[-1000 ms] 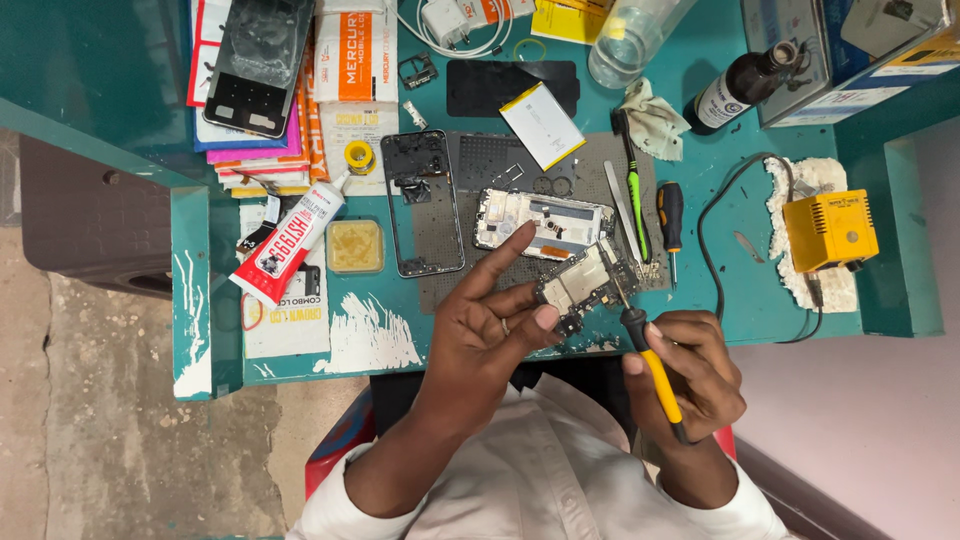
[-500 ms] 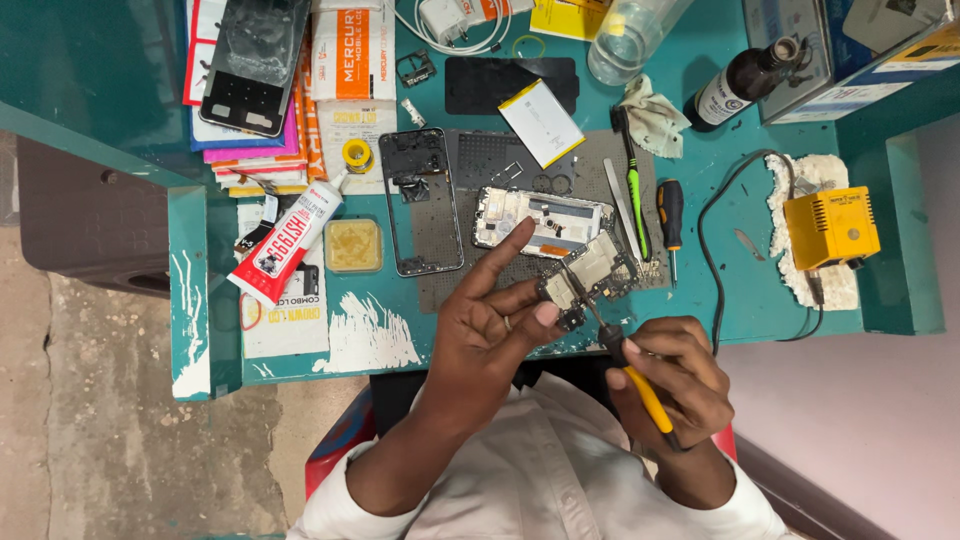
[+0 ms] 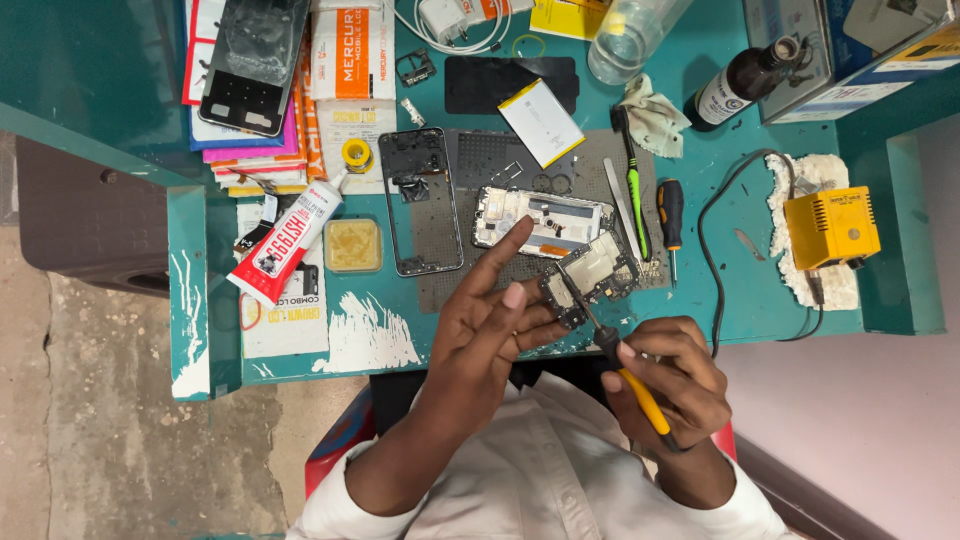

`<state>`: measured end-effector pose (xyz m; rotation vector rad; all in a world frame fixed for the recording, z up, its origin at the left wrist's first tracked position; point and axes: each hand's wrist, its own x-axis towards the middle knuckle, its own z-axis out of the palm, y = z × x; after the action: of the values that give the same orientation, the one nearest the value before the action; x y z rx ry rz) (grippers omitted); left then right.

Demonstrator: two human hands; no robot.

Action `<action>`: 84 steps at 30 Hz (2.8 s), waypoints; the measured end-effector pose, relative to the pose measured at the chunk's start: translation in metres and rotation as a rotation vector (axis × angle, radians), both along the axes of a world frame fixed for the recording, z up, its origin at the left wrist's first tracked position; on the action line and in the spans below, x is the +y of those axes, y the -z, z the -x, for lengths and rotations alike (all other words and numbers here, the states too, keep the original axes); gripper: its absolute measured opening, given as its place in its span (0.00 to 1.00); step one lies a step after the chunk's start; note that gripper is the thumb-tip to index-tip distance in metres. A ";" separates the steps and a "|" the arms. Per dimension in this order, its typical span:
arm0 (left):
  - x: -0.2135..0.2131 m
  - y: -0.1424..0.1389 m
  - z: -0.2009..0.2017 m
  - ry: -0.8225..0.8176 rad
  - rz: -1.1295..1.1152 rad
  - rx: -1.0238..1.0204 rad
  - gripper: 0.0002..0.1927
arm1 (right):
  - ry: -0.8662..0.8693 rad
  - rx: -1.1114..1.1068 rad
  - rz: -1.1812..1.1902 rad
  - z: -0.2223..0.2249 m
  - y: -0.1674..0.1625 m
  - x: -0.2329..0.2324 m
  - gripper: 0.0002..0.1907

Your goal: The person holds a small circuit board and uses a soldering iron to work on its components. They repeatedly touch the tip to various points on the board, flip it over, and continue soldering. The person places the board down and sets the soldering iron in its stand.

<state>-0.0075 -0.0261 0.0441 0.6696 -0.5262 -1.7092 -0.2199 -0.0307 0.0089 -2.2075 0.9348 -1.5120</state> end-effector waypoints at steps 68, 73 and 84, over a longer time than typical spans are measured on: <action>0.002 0.047 0.001 -0.183 -0.146 -0.136 0.27 | 0.187 -0.682 -0.387 0.060 0.071 0.021 0.15; 0.007 0.062 -0.003 -0.152 -0.174 -0.247 0.13 | 0.170 -0.817 -0.460 0.070 0.079 0.021 0.14; 0.009 0.039 -0.013 -0.490 0.711 -1.170 0.11 | 0.122 -0.815 -0.472 0.068 0.076 0.020 0.14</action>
<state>0.0060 -0.0166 0.0048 1.0969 -1.5279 -0.4471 -0.2878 -0.0111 -0.0669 -1.0676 0.9954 -1.7788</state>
